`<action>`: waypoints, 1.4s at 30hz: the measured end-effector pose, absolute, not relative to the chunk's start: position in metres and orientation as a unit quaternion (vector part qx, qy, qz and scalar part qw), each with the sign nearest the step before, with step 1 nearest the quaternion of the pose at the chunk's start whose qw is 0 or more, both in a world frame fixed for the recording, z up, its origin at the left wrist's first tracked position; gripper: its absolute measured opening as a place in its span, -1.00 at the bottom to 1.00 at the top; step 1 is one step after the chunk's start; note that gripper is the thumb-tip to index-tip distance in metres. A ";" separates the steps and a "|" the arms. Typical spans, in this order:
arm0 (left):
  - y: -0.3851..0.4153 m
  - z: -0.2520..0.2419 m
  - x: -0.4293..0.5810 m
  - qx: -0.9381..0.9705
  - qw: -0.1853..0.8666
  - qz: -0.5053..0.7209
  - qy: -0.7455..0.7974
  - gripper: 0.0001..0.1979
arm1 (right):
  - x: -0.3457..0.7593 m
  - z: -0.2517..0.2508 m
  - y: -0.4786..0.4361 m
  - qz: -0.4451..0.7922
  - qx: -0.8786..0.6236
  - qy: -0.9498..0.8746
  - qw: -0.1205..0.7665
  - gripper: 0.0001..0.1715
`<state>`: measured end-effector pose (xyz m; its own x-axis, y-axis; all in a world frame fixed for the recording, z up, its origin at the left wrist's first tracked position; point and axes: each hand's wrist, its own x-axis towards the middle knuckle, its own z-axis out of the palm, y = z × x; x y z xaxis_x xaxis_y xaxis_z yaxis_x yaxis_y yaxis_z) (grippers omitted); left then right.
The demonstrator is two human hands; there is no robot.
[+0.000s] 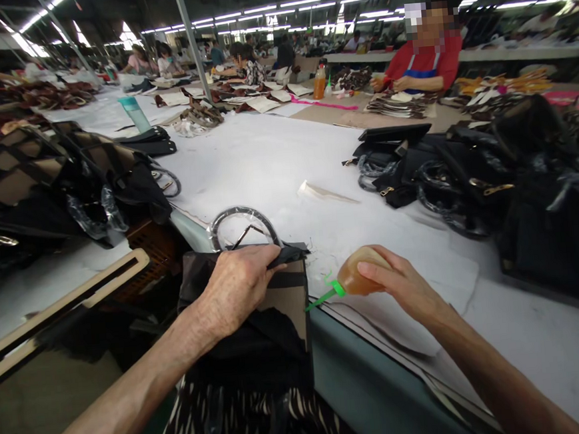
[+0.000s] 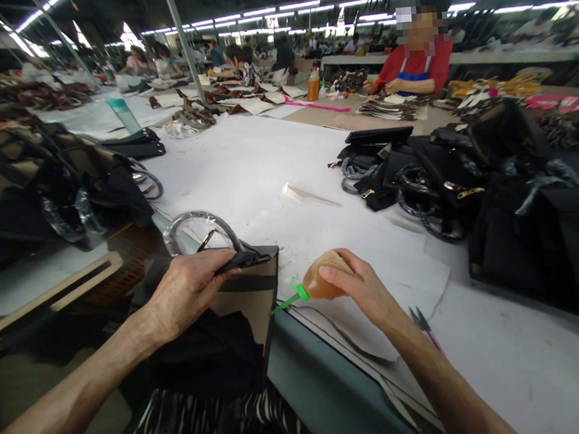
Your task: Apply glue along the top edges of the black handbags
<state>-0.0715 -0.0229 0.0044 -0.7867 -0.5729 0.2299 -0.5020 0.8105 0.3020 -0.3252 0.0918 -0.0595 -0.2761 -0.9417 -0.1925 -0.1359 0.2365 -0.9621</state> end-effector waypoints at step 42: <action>-0.022 0.007 -0.073 0.294 0.177 -0.065 -0.937 -0.79 | -0.307 -0.028 0.132 -0.415 -0.457 0.664 0.421 -0.61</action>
